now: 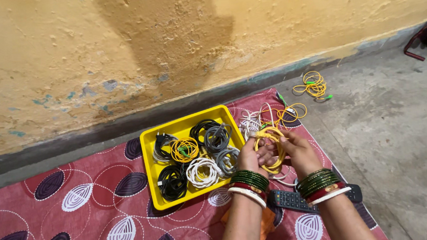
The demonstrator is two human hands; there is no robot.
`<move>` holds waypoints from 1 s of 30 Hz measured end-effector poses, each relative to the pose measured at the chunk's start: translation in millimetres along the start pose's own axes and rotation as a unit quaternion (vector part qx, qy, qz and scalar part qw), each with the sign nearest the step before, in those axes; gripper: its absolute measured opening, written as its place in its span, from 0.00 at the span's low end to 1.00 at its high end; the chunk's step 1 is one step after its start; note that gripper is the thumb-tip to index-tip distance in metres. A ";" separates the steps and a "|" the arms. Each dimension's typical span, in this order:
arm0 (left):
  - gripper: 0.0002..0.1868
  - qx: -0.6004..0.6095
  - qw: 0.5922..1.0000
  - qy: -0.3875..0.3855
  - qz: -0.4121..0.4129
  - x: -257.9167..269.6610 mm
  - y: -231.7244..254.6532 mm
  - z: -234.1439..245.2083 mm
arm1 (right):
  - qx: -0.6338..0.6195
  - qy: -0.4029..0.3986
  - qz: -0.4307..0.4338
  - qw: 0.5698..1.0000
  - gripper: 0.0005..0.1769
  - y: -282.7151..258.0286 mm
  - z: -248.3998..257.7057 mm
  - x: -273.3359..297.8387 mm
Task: The person coils various cables by hand and places them into a yellow tray.
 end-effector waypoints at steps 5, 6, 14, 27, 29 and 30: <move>0.19 -0.011 0.996 0.090 -0.005 -9.2 -1.0 14.4 | -0.077 -0.012 0.000 0.997 0.21 15.9 -0.2 -3.7; 0.19 -0.015 0.995 0.098 -0.009 -8.0 -2.1 13.6 | -0.077 -0.013 -0.001 0.997 0.21 18.8 -1.1 -4.2; 0.22 -0.199 0.961 0.155 -0.118 8.0 1.8 -4.2 | -0.078 0.085 0.065 0.991 0.19 21.7 0.5 -8.9; 0.23 -0.408 0.841 0.224 -0.275 6.5 -0.6 -9.7 | -0.166 0.083 0.065 0.981 0.16 20.6 10.1 -14.2; 0.24 -0.379 0.862 0.213 -0.260 2.6 1.8 -9.7 | -0.212 0.033 0.091 0.972 0.15 15.9 3.5 -14.4; 0.22 -0.314 0.900 0.188 -0.235 -1.4 -0.4 -10.5 | -0.212 0.034 0.092 0.972 0.15 13.5 3.3 -14.6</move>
Point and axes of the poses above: each hand's wrist, its own x-axis away from the middle knuckle, its own z-axis out of the back of the hand, y = z × x, the point moved 4 cm from there along -x, towards the middle knuckle, and after that the axes turned 12 degrees about -x, right-handed, at the moved point
